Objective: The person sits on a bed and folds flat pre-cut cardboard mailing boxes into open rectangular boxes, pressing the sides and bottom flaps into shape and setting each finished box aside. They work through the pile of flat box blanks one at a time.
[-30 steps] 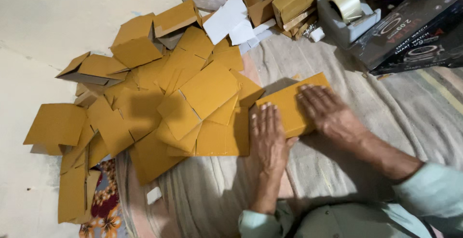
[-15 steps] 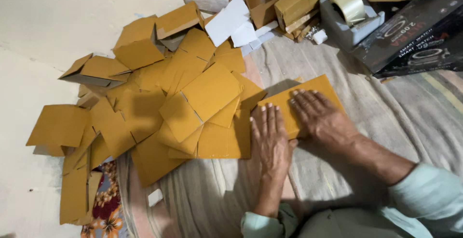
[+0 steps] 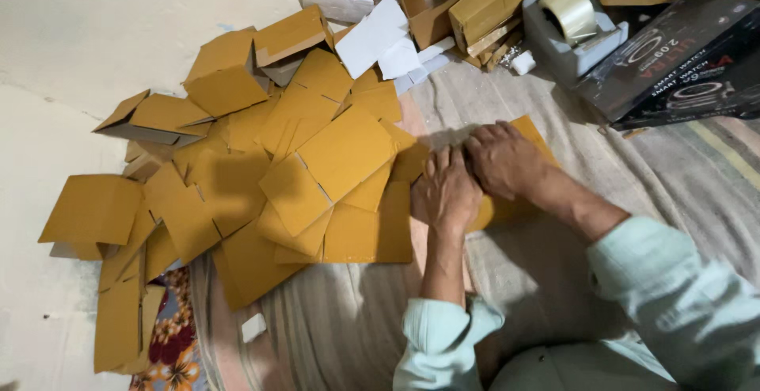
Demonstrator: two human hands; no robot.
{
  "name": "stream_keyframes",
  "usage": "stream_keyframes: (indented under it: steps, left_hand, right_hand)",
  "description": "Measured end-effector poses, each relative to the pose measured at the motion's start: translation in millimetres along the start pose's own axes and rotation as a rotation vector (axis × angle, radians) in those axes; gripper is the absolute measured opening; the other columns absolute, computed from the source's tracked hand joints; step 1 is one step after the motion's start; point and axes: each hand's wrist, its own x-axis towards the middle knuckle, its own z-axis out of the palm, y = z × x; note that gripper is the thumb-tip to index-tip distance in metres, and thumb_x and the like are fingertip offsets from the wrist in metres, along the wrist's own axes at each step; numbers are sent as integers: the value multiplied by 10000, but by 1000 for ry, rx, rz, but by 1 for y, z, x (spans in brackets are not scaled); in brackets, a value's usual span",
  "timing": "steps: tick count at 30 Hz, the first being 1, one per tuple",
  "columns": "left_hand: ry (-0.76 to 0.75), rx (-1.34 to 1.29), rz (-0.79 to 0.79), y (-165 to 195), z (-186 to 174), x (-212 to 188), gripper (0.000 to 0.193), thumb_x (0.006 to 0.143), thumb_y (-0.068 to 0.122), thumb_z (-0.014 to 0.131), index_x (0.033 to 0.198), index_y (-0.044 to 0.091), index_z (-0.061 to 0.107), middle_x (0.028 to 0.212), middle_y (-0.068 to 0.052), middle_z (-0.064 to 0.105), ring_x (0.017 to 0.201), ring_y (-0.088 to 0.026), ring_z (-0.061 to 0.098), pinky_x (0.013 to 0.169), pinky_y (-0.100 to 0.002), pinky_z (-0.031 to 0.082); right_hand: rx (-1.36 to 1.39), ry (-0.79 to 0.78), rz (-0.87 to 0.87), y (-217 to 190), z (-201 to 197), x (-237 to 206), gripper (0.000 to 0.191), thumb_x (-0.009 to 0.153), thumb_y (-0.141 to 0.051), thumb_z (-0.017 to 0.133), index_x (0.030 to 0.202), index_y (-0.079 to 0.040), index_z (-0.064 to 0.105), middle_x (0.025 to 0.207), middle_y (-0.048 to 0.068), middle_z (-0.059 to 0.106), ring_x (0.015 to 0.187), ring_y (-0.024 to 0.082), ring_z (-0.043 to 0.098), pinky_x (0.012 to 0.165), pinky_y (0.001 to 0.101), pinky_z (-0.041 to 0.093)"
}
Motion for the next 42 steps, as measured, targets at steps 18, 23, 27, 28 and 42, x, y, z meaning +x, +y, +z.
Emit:
stream_keyframes:
  steps: [18, 23, 27, 28, 42]
  left_hand:
    - [-9, -418, -392, -38, -1, 16, 596, 986, 582, 505, 1295, 83, 610, 1243, -222, 693, 1132, -444, 643, 931, -531, 492]
    - [191, -718, -144, -33, -13, -8, 619, 963, 474, 637, 1457, 112, 548, 1465, -197, 581, 1364, -393, 548, 1107, -458, 439]
    - [169, -300, 112, -13, -24, -55, 889, 671, 420, 898, 1435, 137, 542, 1567, -191, 354, 1451, -471, 318, 1167, -516, 325]
    - [140, -117, 143, -10, -25, -66, 984, 577, 444, 938, 1421, 149, 527, 1535, -162, 380, 1429, -485, 299, 1166, -539, 293]
    - [161, 328, 144, 16, -13, -69, 909, 789, 231, 850, 1545, 27, 389, 1641, -168, 346, 1525, -334, 275, 1244, -579, 133]
  right_hand:
    - [96, -177, 354, 11, -25, -55, 1022, 683, -712, 730, 1503, -164, 460, 1545, 329, 312, 1200, 525, 556, 922, 547, 528]
    - [-30, -439, 455, -19, -39, -63, 1327, 484, -721, 849, 1632, -351, 296, 1673, 228, 147, 1255, 439, 553, 921, 465, 582]
    - [-110, -406, 438, -22, -33, -63, 1259, 567, -625, 884, 1628, -301, 290, 1649, 260, 192, 1126, 420, 616, 854, 436, 595]
    - [-172, -412, 401, -20, -32, -65, 1214, 620, -561, 872, 1638, -277, 277, 1659, 281, 200, 1101, 404, 634, 797, 406, 615]
    - [-535, -275, 26, -36, -18, -63, 782, 890, -419, 606, 1558, -84, 375, 1622, 171, 353, 1461, 341, 376, 1189, 501, 288]
